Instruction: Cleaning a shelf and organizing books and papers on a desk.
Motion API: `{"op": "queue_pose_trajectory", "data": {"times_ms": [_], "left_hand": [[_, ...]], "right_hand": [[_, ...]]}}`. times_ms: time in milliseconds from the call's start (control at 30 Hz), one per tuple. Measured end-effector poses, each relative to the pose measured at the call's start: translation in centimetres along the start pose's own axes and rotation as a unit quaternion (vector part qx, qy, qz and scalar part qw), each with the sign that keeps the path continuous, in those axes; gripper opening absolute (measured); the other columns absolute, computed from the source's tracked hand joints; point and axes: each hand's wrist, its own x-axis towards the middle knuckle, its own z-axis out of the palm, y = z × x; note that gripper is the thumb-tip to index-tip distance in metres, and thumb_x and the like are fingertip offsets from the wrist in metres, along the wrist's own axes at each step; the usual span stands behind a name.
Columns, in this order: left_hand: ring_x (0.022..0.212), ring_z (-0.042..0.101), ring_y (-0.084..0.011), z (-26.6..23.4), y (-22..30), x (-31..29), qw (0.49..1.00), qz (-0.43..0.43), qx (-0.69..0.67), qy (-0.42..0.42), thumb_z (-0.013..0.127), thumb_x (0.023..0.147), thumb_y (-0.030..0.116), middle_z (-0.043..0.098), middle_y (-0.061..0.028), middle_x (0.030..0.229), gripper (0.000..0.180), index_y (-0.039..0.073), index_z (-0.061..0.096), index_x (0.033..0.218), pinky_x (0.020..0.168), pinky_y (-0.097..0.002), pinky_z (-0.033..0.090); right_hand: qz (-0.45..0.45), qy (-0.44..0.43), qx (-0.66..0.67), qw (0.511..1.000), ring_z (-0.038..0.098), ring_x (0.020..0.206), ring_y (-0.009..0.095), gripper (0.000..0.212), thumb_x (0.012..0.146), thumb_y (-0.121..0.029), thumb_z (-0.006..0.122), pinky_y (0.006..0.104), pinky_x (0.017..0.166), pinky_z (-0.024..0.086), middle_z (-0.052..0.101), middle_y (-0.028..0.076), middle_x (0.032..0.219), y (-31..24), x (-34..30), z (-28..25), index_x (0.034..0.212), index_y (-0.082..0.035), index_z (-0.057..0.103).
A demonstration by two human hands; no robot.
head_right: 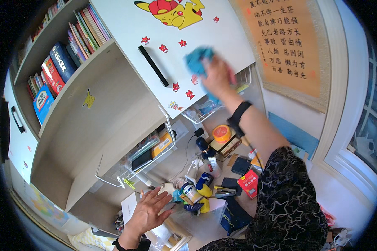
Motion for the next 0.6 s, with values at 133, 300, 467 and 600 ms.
{"op": "queue_pose_trajectory", "data": {"times_ms": [133, 300, 467, 600], "left_hand": [[0.115, 0.047, -0.0316, 0.3, -1.0, -0.6, 1.000, -0.019, -0.009, -0.003, 0.068, 0.075, 0.028, 0.060, -0.0099, 0.111, 0.040, 0.009, 0.060, 0.109, 0.101, -0.0459, 0.032], [0.111, 0.051, -0.0312, -1.1, -0.2, 1.0, 1.000, -0.007, -0.013, 0.014, 0.070, 0.074, 0.026, 0.061, -0.0121, 0.107, 0.038, 0.007, 0.062, 0.106, 0.095, -0.0431, 0.039], [0.109, 0.053, -0.0309, -0.5, 0.3, 4.5, 0.999, 0.045, -0.021, 0.015, 0.069, 0.074, 0.027, 0.062, -0.0109, 0.106, 0.039, 0.008, 0.062, 0.106, 0.091, -0.0403, 0.042], [0.109, 0.053, -0.0298, 0.2, 1.5, 7.2, 0.996, 0.077, -0.028, 0.024, 0.068, 0.074, 0.027, 0.062, -0.0097, 0.107, 0.040, 0.009, 0.061, 0.109, 0.091, -0.0407, 0.042]], "right_hand": [[0.133, 0.034, -0.030, 0.990, 0.047, 0.107, 0.036, 0.049, 0.074, -0.019, 0.062, 0.0429, 0.092, 0.037, 0.054, 0.016, 0.114, 11.3, 4.6, -0.9, 0.120, -0.010, 0.046], [0.318, 0.008, -0.033, 0.947, 0.044, 0.111, 0.036, 0.046, 0.076, -0.019, 0.058, 0.0418, 0.095, 0.034, 0.050, 0.018, 0.120, 13.5, 6.2, -1.4, 0.120, -0.009, 0.047], [-0.002, -0.037, 0.083, 0.996, 0.049, 0.097, 0.034, 0.049, 0.065, -0.001, 0.059, 0.0424, 0.086, 0.039, 0.055, 0.014, 0.099, -1.5, 1.7, -0.4, 0.112, -0.008, 0.051], [-0.124, -0.111, 0.136, 0.977, 0.046, 0.110, 0.033, 0.062, 0.064, -0.011, 0.068, 0.0411, 0.093, 0.038, 0.049, 0.017, 0.114, -7.0, -1.7, -1.2, 0.121, -0.006, 0.043]]}}
